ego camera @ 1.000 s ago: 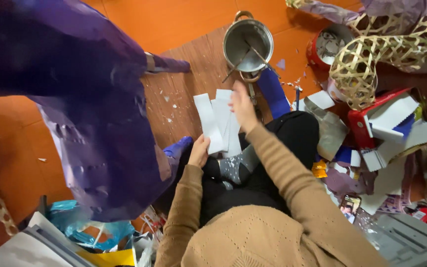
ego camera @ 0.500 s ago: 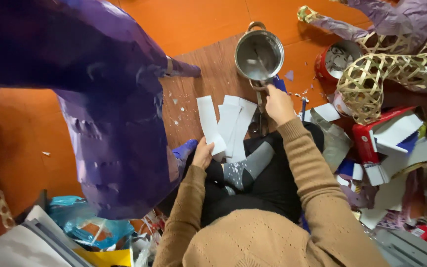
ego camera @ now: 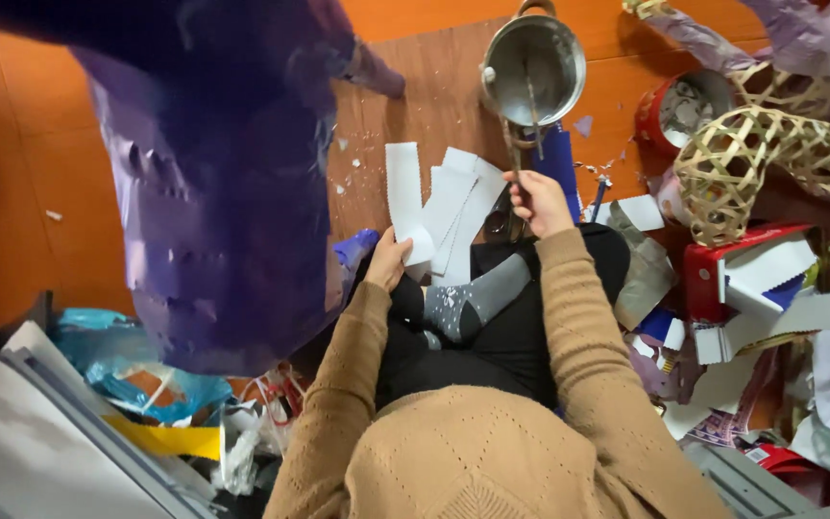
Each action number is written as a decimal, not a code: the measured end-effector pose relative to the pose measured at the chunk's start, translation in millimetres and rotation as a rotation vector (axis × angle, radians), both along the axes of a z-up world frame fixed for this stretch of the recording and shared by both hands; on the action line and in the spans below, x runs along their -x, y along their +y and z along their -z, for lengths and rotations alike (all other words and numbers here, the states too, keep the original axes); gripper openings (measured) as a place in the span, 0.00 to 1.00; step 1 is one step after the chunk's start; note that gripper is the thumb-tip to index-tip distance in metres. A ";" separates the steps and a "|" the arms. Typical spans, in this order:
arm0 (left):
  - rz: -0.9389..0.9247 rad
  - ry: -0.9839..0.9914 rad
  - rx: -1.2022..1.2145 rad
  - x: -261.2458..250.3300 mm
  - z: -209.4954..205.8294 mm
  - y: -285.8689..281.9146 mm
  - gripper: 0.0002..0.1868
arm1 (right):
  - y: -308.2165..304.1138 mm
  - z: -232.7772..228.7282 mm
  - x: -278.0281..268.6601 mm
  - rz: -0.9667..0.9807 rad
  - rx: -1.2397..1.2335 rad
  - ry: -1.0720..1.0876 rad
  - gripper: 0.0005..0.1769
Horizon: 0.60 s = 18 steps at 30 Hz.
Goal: Applying paper strips and tape to a giraffe sculpture
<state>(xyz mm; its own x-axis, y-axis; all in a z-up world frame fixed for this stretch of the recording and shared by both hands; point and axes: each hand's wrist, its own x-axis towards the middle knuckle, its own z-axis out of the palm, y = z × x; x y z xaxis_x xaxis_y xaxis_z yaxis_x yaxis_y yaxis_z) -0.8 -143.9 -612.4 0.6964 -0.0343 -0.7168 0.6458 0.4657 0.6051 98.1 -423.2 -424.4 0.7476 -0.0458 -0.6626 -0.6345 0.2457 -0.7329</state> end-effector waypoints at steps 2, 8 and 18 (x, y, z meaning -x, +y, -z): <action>-0.006 -0.015 -0.007 -1.2 -3.8 0.3 0.34 | 0.2 -6.8 10.8 -0.083 0.083 -0.041 0.15; -0.037 -0.012 -0.064 -1.3 -4.2 -4.2 0.34 | 41.1 -20.7 46.2 -0.626 0.713 -0.394 0.15; -0.027 0.047 -0.114 1.3 24.4 -6.9 0.31 | 120.7 19.5 34.7 -0.910 1.565 -0.786 0.19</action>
<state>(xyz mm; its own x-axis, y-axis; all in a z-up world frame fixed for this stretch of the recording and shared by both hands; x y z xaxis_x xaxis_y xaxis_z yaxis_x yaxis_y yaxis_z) -2.1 -150.8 -636.8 0.6616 0.0681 -0.7468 0.6627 0.4130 0.6247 63.4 -302.5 -443.9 0.9405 0.3396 0.0024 0.3387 -0.9374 -0.0812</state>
